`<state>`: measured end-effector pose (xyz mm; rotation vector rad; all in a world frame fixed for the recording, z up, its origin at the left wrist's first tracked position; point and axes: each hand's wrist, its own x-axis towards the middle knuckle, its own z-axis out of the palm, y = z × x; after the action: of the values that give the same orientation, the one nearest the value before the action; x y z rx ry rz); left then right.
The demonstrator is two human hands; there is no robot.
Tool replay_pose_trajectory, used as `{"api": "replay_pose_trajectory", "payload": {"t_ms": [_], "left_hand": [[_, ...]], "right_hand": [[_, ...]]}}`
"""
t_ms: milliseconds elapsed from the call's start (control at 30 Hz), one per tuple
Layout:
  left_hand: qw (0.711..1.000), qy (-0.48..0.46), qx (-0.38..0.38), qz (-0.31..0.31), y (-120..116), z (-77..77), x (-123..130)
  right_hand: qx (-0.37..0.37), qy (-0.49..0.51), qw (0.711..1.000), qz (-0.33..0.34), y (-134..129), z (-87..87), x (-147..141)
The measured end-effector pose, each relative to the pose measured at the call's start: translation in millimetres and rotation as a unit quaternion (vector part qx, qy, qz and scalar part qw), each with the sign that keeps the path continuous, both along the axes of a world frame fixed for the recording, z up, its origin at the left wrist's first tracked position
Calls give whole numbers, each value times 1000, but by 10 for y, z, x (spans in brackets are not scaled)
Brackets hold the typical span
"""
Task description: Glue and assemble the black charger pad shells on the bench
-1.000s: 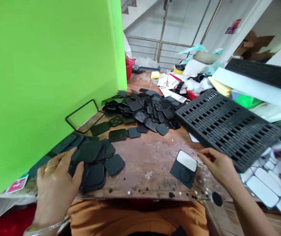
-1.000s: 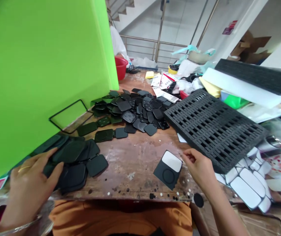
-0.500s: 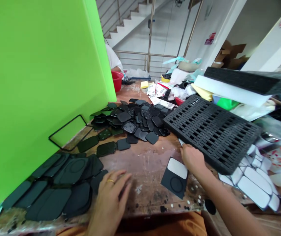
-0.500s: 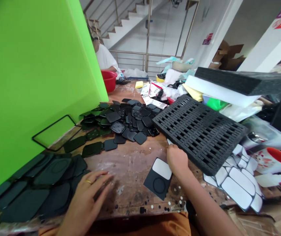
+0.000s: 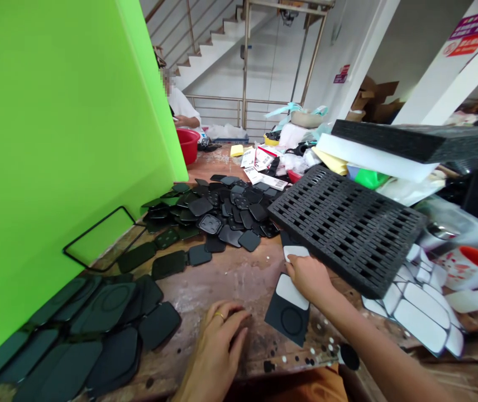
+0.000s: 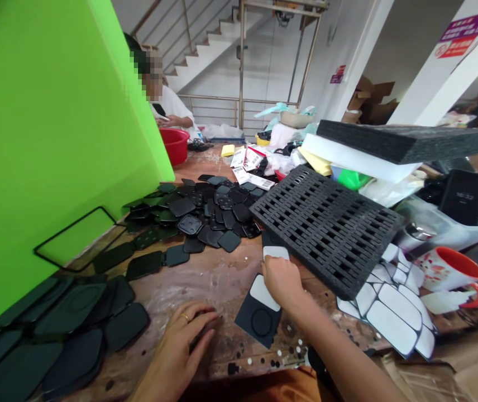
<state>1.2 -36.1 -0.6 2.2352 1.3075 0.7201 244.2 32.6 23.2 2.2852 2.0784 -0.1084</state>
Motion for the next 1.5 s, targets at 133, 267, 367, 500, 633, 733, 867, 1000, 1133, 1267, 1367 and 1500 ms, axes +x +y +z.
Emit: {"api": "replay_pose_trajectory", "payload": {"t_ms": [133, 267, 367, 500, 633, 733, 867, 1000, 1133, 1267, 1367, 1500], "left_hand": [[1000, -6, -19, -2, 15, 65, 38], [999, -16, -38, 3, 10, 50, 22], [998, -34, -49, 7, -6, 6, 6], [994, -75, -76, 17, -12, -4, -15], [974, -162, -152, 52, 25, 59, -52], [920, -284, -255, 87, 79, 107, -62], [840, -408, -335, 124, 128, 124, -57], [818, -435, -346, 148, 94, 134, -108], [820, -427, -360, 127, 22, 202, -184], [866, -375, -316, 101, -38, 293, -227], [894, -332, -290, 80, -71, 309, -256], [868, -352, -332, 109, -89, 253, -322]], "right_hand": [[15, 13, 1000, -14, 20, 64, 77], [15, -15, 999, -27, 57, 25, 87], [10, -25, 1000, 10, 62, -35, 32], [10, -32, 998, 56, 48, -70, -40], [42, -25, 995, 92, -69, -36, -137], [139, 12, 977, 163, -279, -9, -312], [202, 100, 931, 288, -597, 13, -614], [142, 216, 925, 280, -709, 64, -776], [159, 340, 892, 251, -659, 93, -856], [141, 368, 881, 261, -666, 97, -1005], [93, 388, 886, 239, -659, 117, -1084], [90, 447, 882, 116, -470, 68, -904]]}}
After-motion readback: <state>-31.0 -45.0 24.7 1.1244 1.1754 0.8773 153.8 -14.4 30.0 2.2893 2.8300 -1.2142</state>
